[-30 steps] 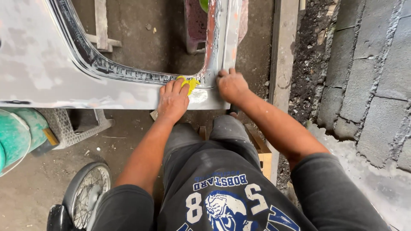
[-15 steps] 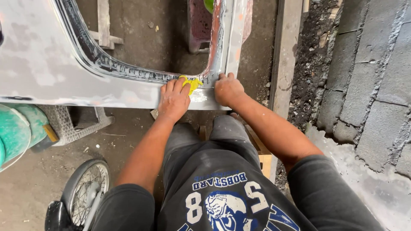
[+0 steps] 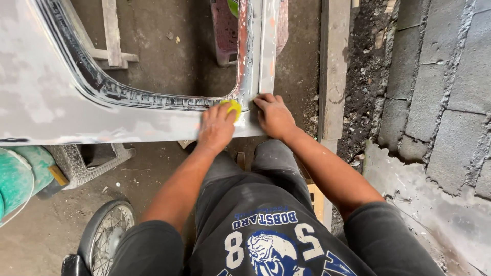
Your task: The person prepares a sanding block by wrapping it with sandpaper, then uses it to sand the edges and surface of a white car door. They wipe the sanded areas with a yellow cloth to remove dust.
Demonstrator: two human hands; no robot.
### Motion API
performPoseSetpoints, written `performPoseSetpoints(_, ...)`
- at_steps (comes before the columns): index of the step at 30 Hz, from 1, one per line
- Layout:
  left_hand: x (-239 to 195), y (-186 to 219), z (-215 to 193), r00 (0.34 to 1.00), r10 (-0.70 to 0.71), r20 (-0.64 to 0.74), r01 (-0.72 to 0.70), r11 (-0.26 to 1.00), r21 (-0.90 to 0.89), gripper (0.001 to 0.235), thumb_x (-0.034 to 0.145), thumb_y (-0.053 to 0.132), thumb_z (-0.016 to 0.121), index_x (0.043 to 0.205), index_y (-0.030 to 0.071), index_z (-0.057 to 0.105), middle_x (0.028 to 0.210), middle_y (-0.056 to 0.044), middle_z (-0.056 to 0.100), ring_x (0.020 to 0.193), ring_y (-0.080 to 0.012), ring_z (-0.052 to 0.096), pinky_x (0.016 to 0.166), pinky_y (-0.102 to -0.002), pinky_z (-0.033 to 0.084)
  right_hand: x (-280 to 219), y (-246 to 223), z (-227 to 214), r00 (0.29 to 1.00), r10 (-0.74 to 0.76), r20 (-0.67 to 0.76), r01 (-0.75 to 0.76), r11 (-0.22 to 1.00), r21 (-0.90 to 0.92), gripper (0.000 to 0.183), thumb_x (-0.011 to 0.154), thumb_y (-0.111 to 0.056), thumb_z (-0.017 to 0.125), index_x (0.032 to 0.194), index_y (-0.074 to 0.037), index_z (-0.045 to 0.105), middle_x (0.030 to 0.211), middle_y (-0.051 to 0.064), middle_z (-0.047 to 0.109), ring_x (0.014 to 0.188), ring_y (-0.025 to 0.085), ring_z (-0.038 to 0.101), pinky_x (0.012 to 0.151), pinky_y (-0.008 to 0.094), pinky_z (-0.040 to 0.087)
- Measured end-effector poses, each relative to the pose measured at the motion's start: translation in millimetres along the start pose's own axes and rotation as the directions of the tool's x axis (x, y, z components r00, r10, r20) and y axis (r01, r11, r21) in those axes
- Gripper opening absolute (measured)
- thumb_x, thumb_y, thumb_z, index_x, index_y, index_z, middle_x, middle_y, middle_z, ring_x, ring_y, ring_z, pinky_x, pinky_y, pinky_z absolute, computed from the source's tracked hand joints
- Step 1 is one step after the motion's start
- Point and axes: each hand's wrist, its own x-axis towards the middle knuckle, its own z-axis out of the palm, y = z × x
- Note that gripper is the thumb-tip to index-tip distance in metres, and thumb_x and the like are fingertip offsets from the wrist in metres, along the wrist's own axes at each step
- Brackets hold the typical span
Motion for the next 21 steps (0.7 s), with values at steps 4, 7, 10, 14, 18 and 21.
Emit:
performPoseSetpoints(4,37,31,32,0.986,0.118,0.121,-0.122,0.992,0.029,0.038,0.080,0.013,0.065,0.118,0.012,0.069,0.134,-0.011,0.057,0.124,-0.0293,0.053,0.104,-0.047,0.041,-12,14,0,0.975,0.055,-0.214,-0.014,0.982,0.188,0.048,0.087,-0.005,0.064,0.135,-0.004,0.063,0.135,0.016,0.059,0.117,0.040,0.054,0.103,0.044,0.046)
performPoseSetpoints(7,66,40,39,0.995,0.100,0.011,-0.098,0.986,-0.134,0.032,0.089,0.014,0.066,0.121,0.010,0.067,0.132,-0.008,0.057,0.121,-0.0312,0.053,0.100,-0.048,0.042,-17,24,4,0.935,0.139,-0.327,-0.028,0.946,0.322,0.045,0.089,-0.005,0.063,0.135,-0.004,0.063,0.135,0.015,0.060,0.121,0.039,0.056,0.107,0.043,0.045)
performPoseSetpoints(10,98,38,46,0.994,0.098,-0.049,-0.102,0.992,-0.073,0.032,0.088,0.015,0.066,0.119,0.010,0.067,0.134,-0.009,0.057,0.117,-0.0327,0.052,0.099,-0.050,0.042,-19,28,3,0.911,0.225,-0.346,-0.077,0.916,0.394,0.041,0.093,-0.006,0.061,0.134,-0.003,0.062,0.136,0.016,0.060,0.122,0.039,0.055,0.108,0.043,0.044)
performPoseSetpoints(14,147,26,59,0.994,0.053,-0.092,-0.056,0.998,-0.040,0.027,0.088,0.014,0.064,0.114,0.013,0.067,0.134,-0.008,0.057,0.120,-0.0331,0.051,0.099,-0.049,0.041,-17,32,3,0.917,0.217,-0.334,-0.061,0.905,0.421,0.041,0.093,-0.006,0.062,0.134,-0.002,0.061,0.136,0.017,0.059,0.124,0.040,0.055,0.108,0.044,0.044)
performPoseSetpoints(18,211,7,68,0.990,0.013,-0.138,-0.016,1.000,-0.025,0.026,0.088,0.012,0.063,0.114,0.014,0.067,0.134,-0.008,0.057,0.119,-0.0334,0.051,0.099,-0.049,0.040,-6,28,-3,0.932,0.142,-0.334,-0.003,0.923,0.385,0.045,0.093,-0.005,0.062,0.137,-0.003,0.059,0.139,0.016,0.058,0.122,0.040,0.055,0.108,0.045,0.044)
performPoseSetpoints(21,260,-11,78,0.976,0.015,-0.215,-0.016,1.000,-0.001,0.026,0.092,0.012,0.062,0.118,0.012,0.066,0.136,-0.009,0.056,0.121,-0.0332,0.050,0.101,-0.049,0.039,8,30,-7,0.942,0.069,-0.329,0.042,0.947,0.320,0.051,0.091,-0.003,0.063,0.141,-0.003,0.056,0.141,0.016,0.055,0.118,0.041,0.053,0.106,0.045,0.045)
